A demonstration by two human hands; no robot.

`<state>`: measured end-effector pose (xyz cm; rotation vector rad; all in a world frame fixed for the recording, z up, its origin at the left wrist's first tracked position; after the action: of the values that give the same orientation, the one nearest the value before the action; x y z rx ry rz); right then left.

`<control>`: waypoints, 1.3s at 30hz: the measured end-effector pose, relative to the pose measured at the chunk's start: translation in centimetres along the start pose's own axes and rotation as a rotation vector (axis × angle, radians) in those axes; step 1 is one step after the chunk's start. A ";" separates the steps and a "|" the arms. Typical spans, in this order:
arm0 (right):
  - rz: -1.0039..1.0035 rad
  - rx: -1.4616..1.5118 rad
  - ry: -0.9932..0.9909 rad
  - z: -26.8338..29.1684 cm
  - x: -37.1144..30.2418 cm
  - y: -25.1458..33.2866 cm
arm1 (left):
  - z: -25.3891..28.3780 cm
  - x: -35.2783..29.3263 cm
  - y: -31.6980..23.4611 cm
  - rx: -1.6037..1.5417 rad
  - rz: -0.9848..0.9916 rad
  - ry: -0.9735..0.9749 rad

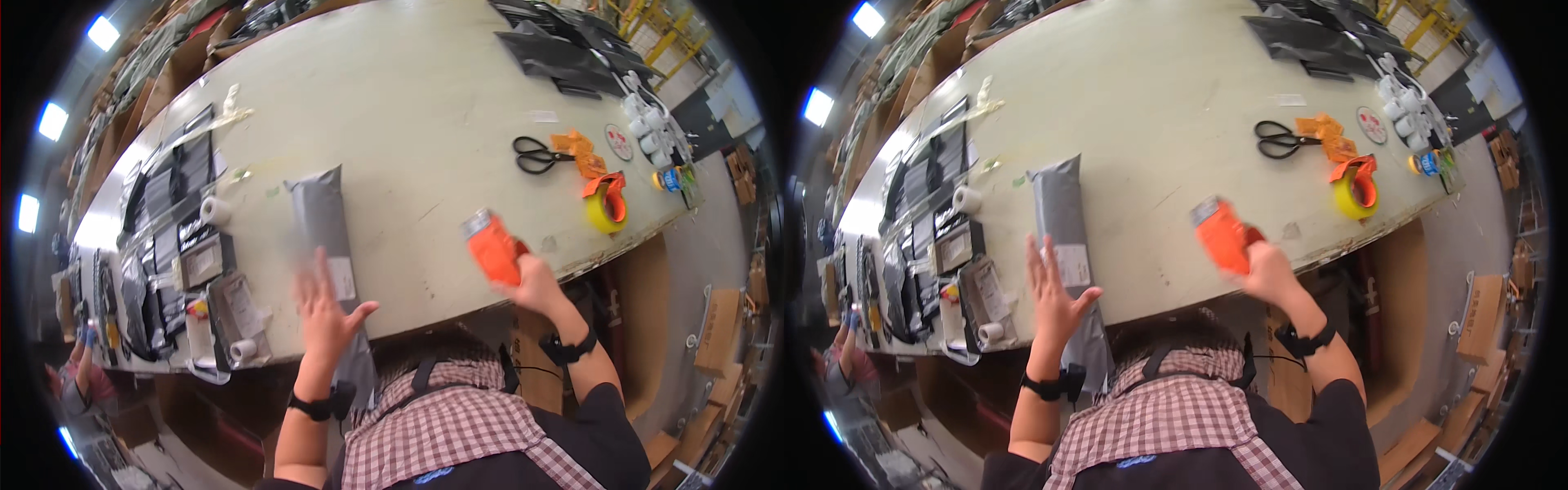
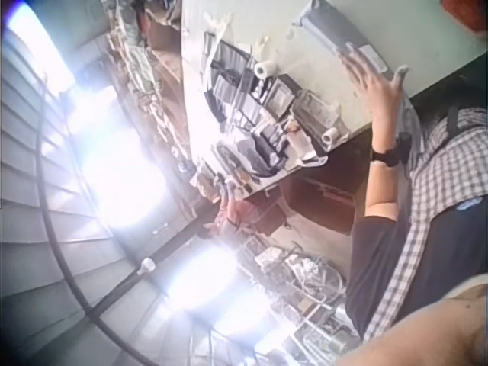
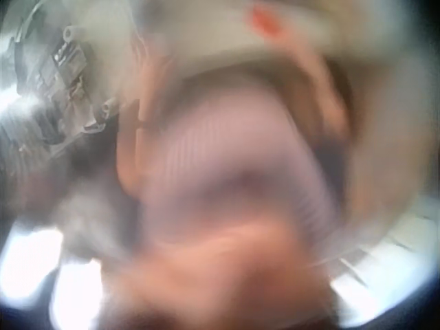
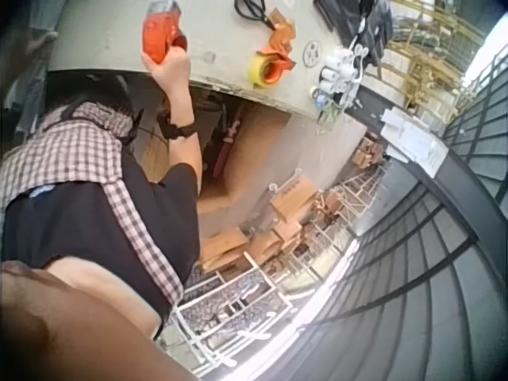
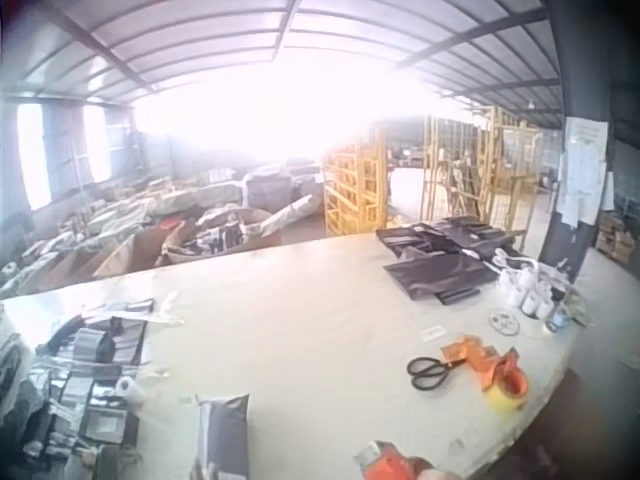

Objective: The person takes a textured mat from a box, rolls it tightly by hand on a workbench, wraps it in clear plastic sheeting, inserts it into a long grey mailing envelope, attaches a printed label, and seals the package using a tape dispenser.

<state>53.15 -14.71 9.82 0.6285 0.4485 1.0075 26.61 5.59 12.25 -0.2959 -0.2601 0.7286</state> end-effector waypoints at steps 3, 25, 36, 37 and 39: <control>0.556 0.045 0.204 -2.7 -2.5 7.7 | 0.5 -0.5 -2.4 -0.672 -0.097 0.043; -0.137 0.173 0.794 -17.8 -4.0 4.1 | -13.5 -18.0 9.1 -1.307 0.708 0.328; 0.216 -0.086 0.588 -16.5 -4.1 17.2 | -6.3 -22.8 17.3 -0.656 0.711 -0.286; 0.138 0.051 0.610 -17.1 -3.4 17.5 | -3.4 -23.1 17.0 -0.360 0.662 -0.419; 0.171 0.166 0.531 -18.6 -2.7 20.3 | 2.6 -22.9 12.8 -0.055 0.434 -0.496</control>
<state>27.61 -4.15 9.79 0.5487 0.9651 1.3120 1.51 -0.55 7.24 -0.2213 -0.7008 1.2244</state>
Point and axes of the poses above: each hand's wrist, its own x-axis towards the middle knuckle, its own z-axis out of the back of the hand, y = z × x, the point moved 4 cm from there along x, towards the middle knuckle, and after that the axes turned 3 degrees about -z, right-handed, at the moved point
